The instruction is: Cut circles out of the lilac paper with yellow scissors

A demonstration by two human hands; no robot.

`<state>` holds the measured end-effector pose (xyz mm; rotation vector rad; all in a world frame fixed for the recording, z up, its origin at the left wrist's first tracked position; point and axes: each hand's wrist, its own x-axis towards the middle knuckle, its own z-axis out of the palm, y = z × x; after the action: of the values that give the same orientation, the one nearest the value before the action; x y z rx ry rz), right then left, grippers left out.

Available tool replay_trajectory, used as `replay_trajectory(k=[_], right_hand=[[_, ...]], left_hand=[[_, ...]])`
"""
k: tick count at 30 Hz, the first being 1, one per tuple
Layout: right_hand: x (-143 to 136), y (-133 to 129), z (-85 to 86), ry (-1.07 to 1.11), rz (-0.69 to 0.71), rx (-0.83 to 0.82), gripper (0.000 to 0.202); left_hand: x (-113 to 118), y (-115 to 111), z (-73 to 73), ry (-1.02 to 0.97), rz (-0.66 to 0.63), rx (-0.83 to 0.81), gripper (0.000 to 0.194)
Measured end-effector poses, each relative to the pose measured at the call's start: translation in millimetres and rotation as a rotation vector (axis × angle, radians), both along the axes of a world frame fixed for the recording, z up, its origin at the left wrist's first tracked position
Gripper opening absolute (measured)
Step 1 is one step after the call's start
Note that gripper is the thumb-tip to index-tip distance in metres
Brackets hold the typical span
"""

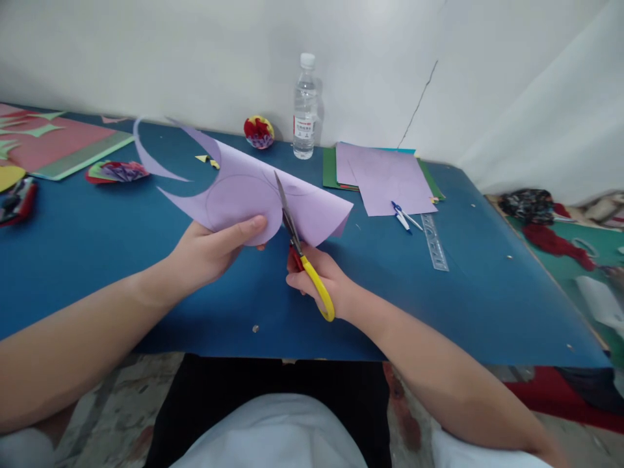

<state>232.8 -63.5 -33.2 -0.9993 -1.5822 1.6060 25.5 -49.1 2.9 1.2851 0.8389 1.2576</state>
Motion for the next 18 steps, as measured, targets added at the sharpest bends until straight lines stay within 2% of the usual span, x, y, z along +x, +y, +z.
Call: replay_trajectory(k=[6, 9, 18], right_hand=[[2.9, -0.9, 2.5, -0.022, 0.040, 0.077, 0.021], [2.7, -2.2, 3.3, -0.019, 0.041, 0.105, 0.021], [1.5, -5.0, 4.5, -0.053, -0.018, 0.107, 0.022]], left_hand=[[-4.1, -2.7, 0.4, -0.001, -0.020, -0.005, 0.034], [-5.0, -3.0, 0.3, 0.010, -0.027, -0.004, 0.034], [-0.8, -7.8, 4.1, 0.097, 0.063, 0.073, 0.028]])
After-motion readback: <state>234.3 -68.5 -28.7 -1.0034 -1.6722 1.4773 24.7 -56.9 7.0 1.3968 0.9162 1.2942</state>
